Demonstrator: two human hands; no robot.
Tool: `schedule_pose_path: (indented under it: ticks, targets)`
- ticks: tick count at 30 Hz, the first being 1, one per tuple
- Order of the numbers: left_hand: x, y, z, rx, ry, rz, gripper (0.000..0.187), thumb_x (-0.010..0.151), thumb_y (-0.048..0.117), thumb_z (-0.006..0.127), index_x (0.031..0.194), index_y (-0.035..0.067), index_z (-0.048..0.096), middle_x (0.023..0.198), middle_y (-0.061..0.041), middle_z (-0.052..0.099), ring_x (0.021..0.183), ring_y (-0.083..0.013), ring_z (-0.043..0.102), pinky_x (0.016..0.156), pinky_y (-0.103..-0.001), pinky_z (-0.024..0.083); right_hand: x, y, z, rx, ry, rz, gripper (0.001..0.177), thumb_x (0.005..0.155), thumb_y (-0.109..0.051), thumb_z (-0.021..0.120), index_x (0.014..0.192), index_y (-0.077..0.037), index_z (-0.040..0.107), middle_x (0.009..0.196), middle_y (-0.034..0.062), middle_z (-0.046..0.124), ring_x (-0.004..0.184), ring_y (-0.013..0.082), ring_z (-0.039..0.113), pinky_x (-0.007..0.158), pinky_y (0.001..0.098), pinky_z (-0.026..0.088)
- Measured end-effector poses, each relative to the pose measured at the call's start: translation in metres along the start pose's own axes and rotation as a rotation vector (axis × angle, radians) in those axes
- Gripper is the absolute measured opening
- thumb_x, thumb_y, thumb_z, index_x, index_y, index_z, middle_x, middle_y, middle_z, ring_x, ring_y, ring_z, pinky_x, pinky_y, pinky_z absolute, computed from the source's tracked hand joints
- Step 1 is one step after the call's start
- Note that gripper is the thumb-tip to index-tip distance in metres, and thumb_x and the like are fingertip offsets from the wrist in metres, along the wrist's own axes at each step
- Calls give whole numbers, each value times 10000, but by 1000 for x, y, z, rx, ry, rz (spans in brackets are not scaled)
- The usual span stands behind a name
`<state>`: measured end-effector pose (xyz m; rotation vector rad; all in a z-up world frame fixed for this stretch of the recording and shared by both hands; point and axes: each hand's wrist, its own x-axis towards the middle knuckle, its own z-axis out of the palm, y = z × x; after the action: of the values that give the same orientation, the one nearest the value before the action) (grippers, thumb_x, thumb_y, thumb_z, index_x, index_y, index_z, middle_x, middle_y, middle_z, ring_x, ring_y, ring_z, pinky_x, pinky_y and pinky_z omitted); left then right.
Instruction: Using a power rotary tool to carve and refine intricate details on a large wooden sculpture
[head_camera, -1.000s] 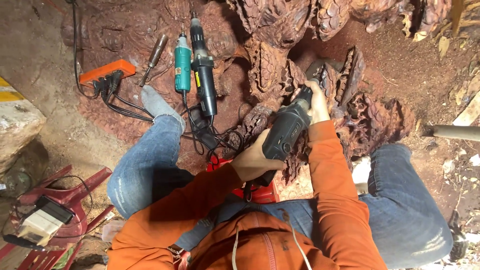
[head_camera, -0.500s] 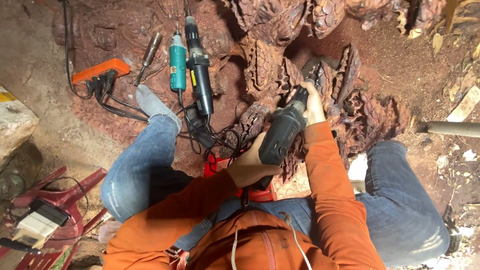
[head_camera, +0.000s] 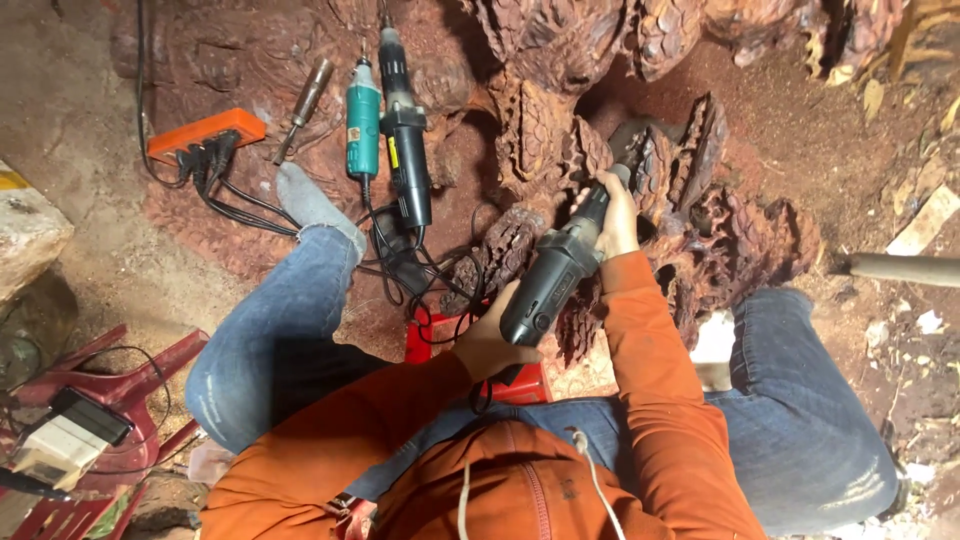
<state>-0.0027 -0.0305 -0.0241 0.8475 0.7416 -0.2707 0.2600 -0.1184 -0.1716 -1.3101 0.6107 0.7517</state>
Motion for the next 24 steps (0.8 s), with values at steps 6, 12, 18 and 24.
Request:
schedule_pose_path:
  ticks: [6,12,18,24]
  targets:
    - [-1,34,18,335,70,-200,1107,576,247,871,1549,365,356,1320,-60,639,1251,-230,603,1089,-357,389,31,4,-15,-2,5,7,213,800,-159,774,806,-82,576,691,149,654,587,265,722,538,442,648]
    - [2,46,25,429,102,-274,1129,544,339,874,1533,440,339,1332,-13,645,1262,-196,604,1108,-323,388,25,1,-9,-14,3,-5,226,790,-179,784,800,-73,584,705,155,664,615,267,734,567,441,651]
    - [-9,43,18,343,53,-210,1111,594,253,841,1569,338,315,1358,-109,613,1278,-279,584,1096,-393,380,18,6,-3,-22,-15,-33,207,799,-160,768,848,-83,582,702,159,655,595,266,726,555,445,651]
    - [-8,27,15,323,53,-186,1088,610,242,849,1562,336,330,1359,-109,607,1272,-290,584,1083,-392,381,24,18,-11,-47,-25,-44,296,824,-151,773,959,-135,510,694,151,642,587,273,724,542,449,650]
